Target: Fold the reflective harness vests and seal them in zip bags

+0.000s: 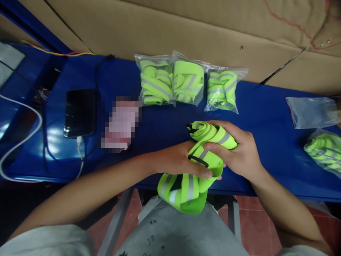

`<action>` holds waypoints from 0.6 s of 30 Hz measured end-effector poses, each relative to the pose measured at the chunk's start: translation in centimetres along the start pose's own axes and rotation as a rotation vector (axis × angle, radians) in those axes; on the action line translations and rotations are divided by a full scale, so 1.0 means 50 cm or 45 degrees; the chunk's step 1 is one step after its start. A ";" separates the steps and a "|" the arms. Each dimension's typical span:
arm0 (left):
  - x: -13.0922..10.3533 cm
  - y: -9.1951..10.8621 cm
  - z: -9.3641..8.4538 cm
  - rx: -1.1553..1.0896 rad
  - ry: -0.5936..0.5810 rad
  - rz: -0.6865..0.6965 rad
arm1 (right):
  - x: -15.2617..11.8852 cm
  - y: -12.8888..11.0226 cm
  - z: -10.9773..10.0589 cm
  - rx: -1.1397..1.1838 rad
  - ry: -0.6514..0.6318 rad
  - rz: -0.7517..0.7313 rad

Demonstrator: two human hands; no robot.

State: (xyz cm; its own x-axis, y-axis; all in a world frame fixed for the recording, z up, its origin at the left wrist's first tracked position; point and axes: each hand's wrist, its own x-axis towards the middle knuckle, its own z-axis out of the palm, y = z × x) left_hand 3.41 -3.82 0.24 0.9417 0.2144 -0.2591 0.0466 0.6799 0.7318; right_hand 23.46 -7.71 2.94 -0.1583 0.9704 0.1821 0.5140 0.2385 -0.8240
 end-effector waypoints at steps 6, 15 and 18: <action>-0.004 0.014 -0.007 0.311 0.189 0.037 | 0.008 0.016 -0.001 0.053 0.092 0.016; -0.008 0.048 -0.008 0.656 0.474 0.162 | 0.015 0.023 -0.001 0.085 0.381 -0.001; -0.010 0.044 -0.015 0.728 0.501 0.150 | 0.017 0.029 0.007 0.081 0.376 0.037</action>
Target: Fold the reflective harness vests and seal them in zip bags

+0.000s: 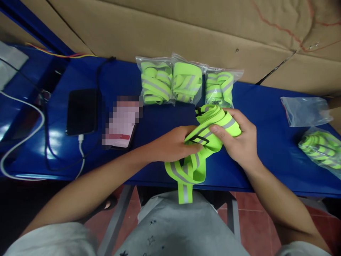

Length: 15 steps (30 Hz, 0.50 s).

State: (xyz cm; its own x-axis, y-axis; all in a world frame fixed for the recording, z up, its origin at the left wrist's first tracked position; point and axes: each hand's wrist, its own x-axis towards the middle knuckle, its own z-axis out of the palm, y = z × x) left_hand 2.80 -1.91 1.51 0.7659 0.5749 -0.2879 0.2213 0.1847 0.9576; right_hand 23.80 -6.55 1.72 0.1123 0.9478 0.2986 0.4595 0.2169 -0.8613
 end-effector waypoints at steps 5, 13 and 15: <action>0.007 -0.016 0.011 -0.483 -0.121 -0.245 | 0.002 0.018 0.005 0.181 -0.133 0.272; 0.002 -0.028 0.058 -1.157 -0.197 -0.314 | -0.010 0.004 -0.004 -0.327 0.119 -0.257; -0.001 -0.027 0.058 -1.048 -0.188 -0.314 | -0.012 0.001 -0.004 -0.321 0.103 -0.267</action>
State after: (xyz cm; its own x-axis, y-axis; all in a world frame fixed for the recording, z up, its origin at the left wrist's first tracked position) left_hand 4.21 -4.52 0.26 0.8366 0.3438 -0.4265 -0.0717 0.8407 0.5368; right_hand 23.94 -7.15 1.60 0.0573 0.8646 0.4992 0.6824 0.3310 -0.6517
